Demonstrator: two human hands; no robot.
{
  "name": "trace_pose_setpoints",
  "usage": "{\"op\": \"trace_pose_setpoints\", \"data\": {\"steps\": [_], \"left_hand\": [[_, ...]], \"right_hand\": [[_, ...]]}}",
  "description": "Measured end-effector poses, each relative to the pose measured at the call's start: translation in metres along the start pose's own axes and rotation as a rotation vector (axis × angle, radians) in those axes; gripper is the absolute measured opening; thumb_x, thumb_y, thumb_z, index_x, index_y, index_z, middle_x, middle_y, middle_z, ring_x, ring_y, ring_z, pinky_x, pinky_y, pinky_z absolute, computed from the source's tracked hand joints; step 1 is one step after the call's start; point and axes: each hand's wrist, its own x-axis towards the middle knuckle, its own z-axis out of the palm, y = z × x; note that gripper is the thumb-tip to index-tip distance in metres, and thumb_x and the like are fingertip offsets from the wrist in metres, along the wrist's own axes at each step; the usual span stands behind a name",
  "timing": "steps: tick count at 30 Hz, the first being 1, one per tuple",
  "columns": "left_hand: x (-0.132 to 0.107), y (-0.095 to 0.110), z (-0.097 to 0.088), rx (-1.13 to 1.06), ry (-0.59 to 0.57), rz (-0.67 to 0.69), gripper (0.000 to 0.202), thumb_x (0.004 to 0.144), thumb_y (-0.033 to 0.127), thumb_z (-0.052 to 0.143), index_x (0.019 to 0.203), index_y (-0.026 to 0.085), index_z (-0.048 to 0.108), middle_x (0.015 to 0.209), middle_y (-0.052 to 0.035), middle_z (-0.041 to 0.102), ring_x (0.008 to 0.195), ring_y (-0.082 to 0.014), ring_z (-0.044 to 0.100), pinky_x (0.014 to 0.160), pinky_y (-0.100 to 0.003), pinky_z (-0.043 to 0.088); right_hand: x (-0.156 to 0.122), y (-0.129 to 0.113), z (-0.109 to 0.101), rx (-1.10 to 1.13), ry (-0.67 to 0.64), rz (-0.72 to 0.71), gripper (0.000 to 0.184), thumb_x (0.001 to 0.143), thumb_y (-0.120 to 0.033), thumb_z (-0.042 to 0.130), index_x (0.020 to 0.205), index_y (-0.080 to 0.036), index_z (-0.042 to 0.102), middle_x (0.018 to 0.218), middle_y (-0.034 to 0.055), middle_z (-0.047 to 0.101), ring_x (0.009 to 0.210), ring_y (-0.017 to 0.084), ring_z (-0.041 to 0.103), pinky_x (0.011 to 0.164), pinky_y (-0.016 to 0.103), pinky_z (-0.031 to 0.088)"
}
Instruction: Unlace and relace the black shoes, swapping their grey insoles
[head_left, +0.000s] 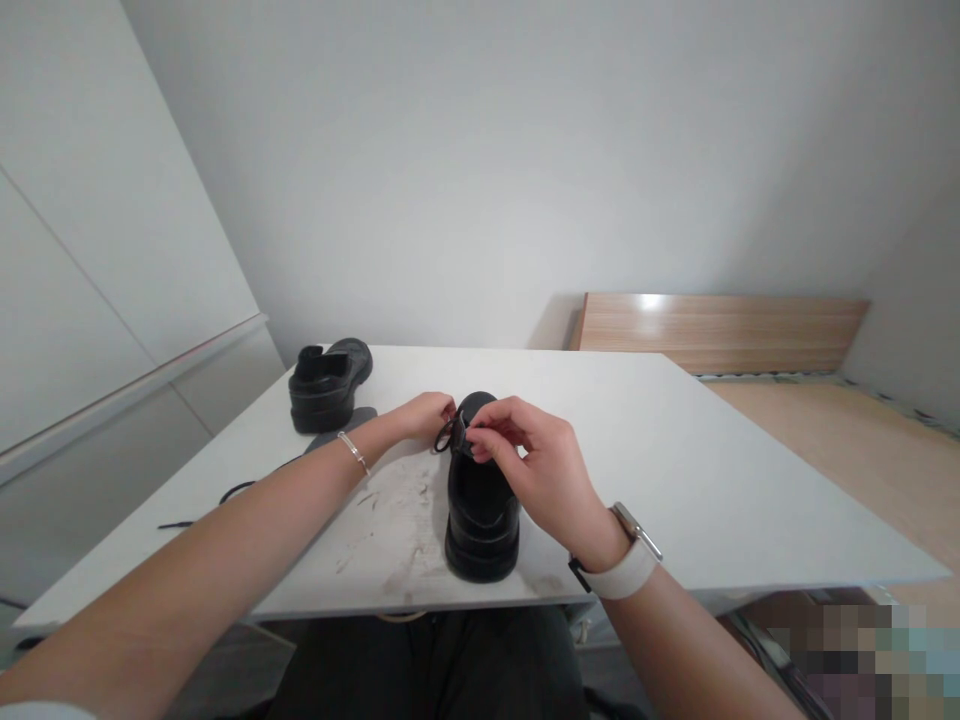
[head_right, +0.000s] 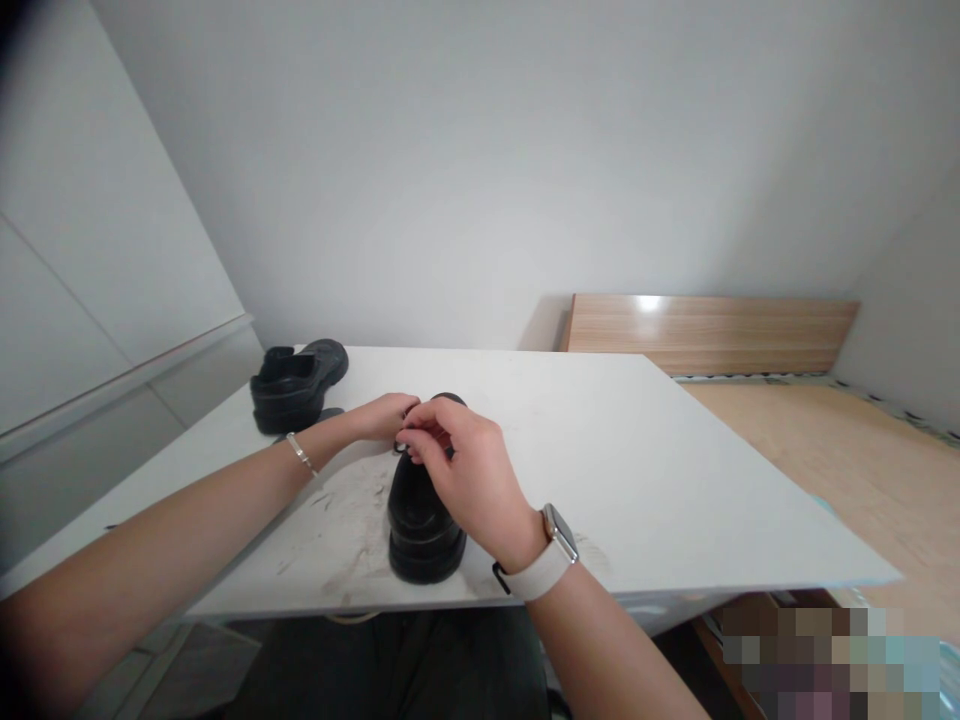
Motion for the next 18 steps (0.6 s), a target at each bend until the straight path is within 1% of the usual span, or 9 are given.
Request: {"op": "trace_pose_setpoints", "data": {"steps": [2,3,5,7,10,13,16,18], "left_hand": [[0.004,0.0,-0.001,0.026,0.014,-0.019,0.009,0.063,0.021,0.063,0.057,0.016,0.062,0.059,-0.0045,0.064,0.06,-0.0189,0.055,0.059,-0.028,0.04],[0.006,0.0,-0.001,0.033,0.028,-0.027,0.009,0.065,0.021,0.061,0.059,0.015,0.064,0.061,-0.0049,0.065,0.061,-0.0189,0.055,0.059,-0.028,0.04],[0.013,0.0,0.0,0.025,0.056,-0.024,0.012,0.068,0.02,0.058,0.068,0.015,0.068,0.069,-0.0055,0.069,0.067,-0.0194,0.058,0.062,-0.027,0.041],[0.021,0.001,0.001,-0.003,0.059,0.004,0.02,0.07,0.02,0.054,0.078,0.014,0.072,0.078,-0.0059,0.072,0.075,-0.0199,0.061,0.065,-0.026,0.043],[0.035,0.0,0.003,-0.066,0.007,0.06,0.027,0.074,0.019,0.049,0.082,0.013,0.074,0.083,-0.0057,0.074,0.08,-0.0194,0.062,0.068,-0.025,0.045],[0.049,-0.003,0.004,-0.118,-0.054,0.094,0.028,0.076,0.021,0.051,0.086,0.011,0.075,0.085,-0.0054,0.075,0.079,-0.0183,0.062,0.07,-0.025,0.047],[0.064,-0.007,0.005,-0.135,-0.085,0.096,0.026,0.074,0.023,0.057,0.089,0.01,0.075,0.079,-0.0049,0.074,0.074,-0.0171,0.061,0.067,-0.025,0.047],[0.074,-0.01,0.006,-0.13,-0.098,0.086,0.025,0.071,0.021,0.06,0.089,0.01,0.074,0.073,-0.0038,0.071,0.068,-0.0156,0.059,0.063,-0.024,0.044]], "right_hand": [[-0.001,0.0,-0.001,-0.01,-0.009,-0.004,0.003,0.092,-0.019,0.064,0.089,-0.02,0.063,0.078,-0.0014,0.068,0.067,0.011,0.067,0.066,0.022,0.054],[-0.001,0.0,-0.001,-0.015,-0.016,-0.006,0.003,0.092,-0.019,0.064,0.089,-0.02,0.063,0.077,-0.0016,0.067,0.067,0.011,0.066,0.066,0.022,0.054],[-0.002,-0.001,-0.001,-0.028,-0.029,-0.01,0.004,0.092,-0.019,0.064,0.088,-0.02,0.063,0.076,-0.0017,0.067,0.067,0.011,0.066,0.066,0.022,0.053],[-0.003,-0.002,-0.002,-0.038,-0.036,-0.016,0.005,0.092,-0.019,0.064,0.087,-0.019,0.063,0.076,-0.0016,0.066,0.066,0.011,0.065,0.066,0.022,0.053],[-0.003,-0.005,-0.003,-0.024,-0.023,-0.035,0.006,0.092,-0.019,0.063,0.086,-0.019,0.063,0.076,-0.0011,0.066,0.066,0.01,0.064,0.065,0.022,0.053],[-0.003,-0.006,-0.004,0.016,0.012,-0.052,0.005,0.092,-0.019,0.064,0.086,-0.019,0.064,0.076,-0.0011,0.066,0.065,0.01,0.064,0.064,0.022,0.053],[-0.003,-0.006,-0.006,0.061,0.024,-0.054,0.004,0.091,-0.02,0.065,0.086,-0.019,0.064,0.076,-0.0011,0.065,0.064,0.01,0.063,0.062,0.022,0.053],[-0.004,-0.005,-0.005,0.077,0.02,-0.054,0.004,0.09,-0.02,0.065,0.086,-0.02,0.064,0.076,-0.0011,0.065,0.064,0.01,0.063,0.062,0.023,0.053]]}}
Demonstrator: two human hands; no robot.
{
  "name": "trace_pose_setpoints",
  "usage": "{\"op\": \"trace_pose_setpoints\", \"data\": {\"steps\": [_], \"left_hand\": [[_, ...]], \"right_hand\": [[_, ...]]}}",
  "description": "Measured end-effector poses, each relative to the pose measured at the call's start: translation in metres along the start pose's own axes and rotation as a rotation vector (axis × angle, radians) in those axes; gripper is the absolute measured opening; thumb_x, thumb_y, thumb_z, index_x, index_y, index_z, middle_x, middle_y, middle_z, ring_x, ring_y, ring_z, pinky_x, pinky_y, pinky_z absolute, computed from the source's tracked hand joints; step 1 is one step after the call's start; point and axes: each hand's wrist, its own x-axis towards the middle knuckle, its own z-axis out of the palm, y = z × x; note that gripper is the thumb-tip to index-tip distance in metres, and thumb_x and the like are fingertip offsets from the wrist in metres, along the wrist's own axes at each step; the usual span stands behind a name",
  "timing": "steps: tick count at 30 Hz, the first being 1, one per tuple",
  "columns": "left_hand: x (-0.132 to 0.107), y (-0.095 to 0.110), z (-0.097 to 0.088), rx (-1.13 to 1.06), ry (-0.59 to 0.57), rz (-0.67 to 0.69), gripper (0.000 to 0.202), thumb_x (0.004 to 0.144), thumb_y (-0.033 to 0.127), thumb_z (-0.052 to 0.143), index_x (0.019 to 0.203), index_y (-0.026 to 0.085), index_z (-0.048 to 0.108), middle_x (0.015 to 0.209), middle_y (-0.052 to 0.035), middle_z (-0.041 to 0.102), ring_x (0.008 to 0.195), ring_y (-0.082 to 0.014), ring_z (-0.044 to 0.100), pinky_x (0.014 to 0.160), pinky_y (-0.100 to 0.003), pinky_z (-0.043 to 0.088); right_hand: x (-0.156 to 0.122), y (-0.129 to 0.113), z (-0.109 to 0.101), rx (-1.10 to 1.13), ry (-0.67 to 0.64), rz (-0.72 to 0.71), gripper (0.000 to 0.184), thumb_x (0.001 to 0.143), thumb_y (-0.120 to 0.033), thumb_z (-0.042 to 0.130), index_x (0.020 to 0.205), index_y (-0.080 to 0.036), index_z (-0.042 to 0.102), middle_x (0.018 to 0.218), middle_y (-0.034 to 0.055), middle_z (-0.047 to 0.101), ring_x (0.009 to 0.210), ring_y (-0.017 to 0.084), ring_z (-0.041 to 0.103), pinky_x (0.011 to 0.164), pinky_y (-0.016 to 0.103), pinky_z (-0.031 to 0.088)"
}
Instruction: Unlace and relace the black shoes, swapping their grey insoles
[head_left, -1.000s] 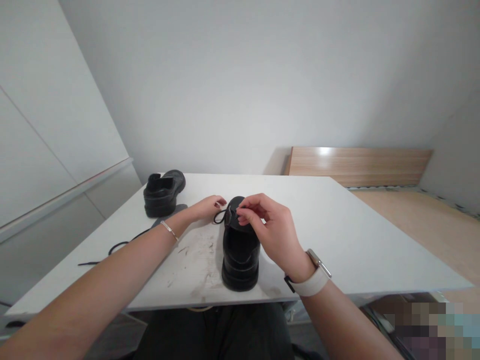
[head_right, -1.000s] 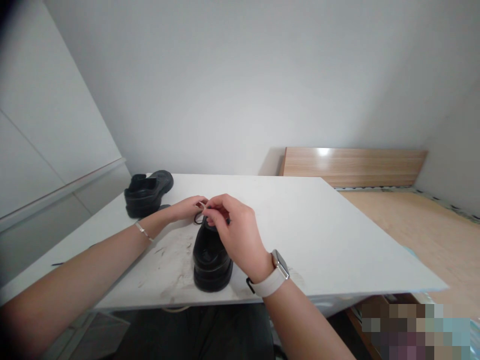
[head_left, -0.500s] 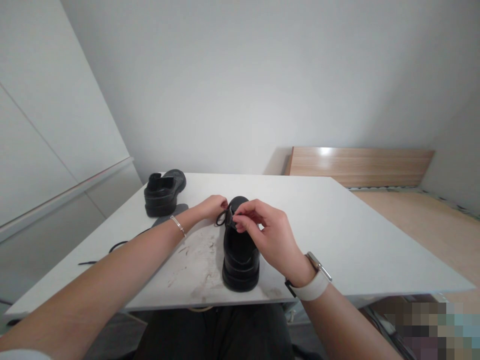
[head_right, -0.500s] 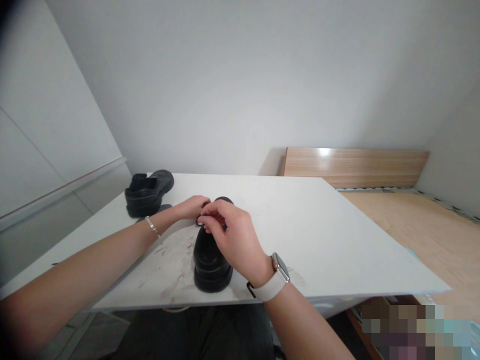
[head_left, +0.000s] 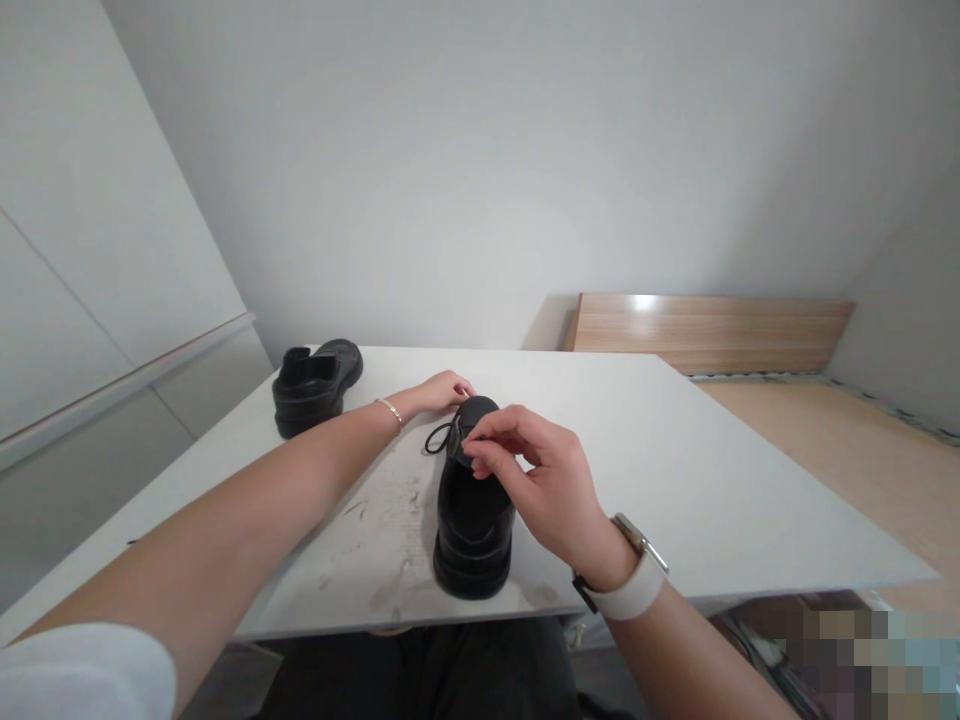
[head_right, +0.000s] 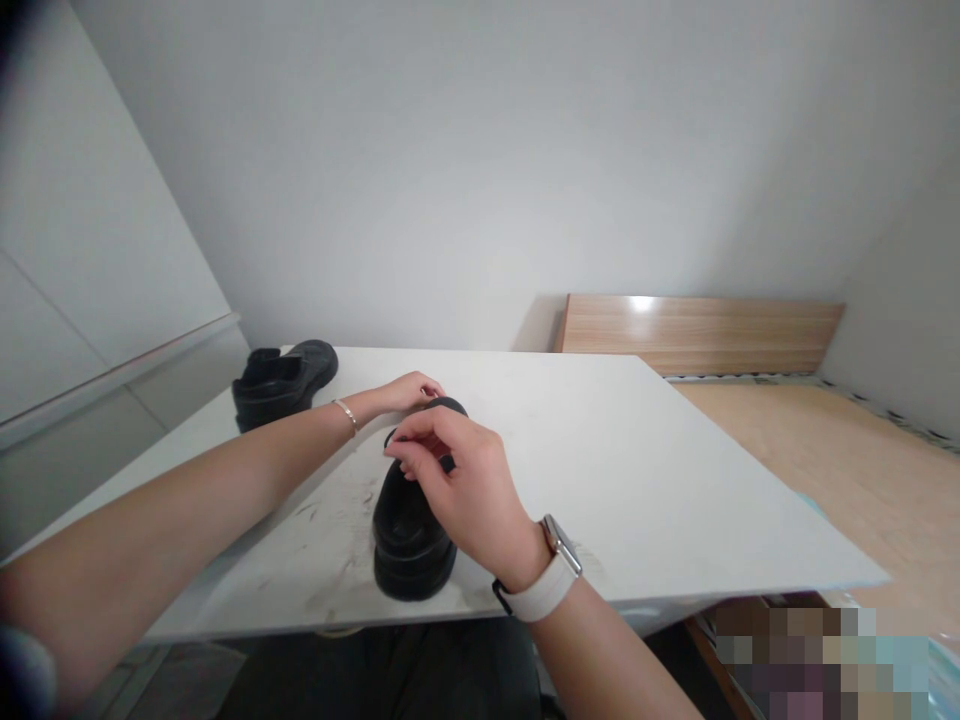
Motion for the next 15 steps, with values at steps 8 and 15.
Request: {"op": "trace_pose_setpoints", "data": {"steps": [8,15], "left_hand": [[0.017,0.005,-0.003,0.051,-0.117,-0.016,0.025,0.057,0.006,0.057,0.076,0.012,0.072,0.061,0.0024,0.064,0.058,-0.0116,0.053,0.06,-0.022,0.038],[0.004,0.032,-0.01,0.007,0.005,0.038,0.001,0.071,0.015,0.06,0.073,0.015,0.059,0.063,-0.0002,0.063,0.06,-0.0131,0.054,0.059,-0.023,0.04]], "right_hand": [[-0.004,0.003,-0.002,-0.033,-0.02,-0.006,0.003,0.091,-0.021,0.066,0.088,-0.02,0.065,0.078,-0.0004,0.067,0.066,0.011,0.064,0.065,0.025,0.054],[-0.003,0.008,-0.003,-0.071,-0.011,-0.007,0.003,0.091,-0.021,0.066,0.088,-0.02,0.065,0.08,0.0005,0.068,0.068,0.012,0.064,0.065,0.025,0.054]]}}
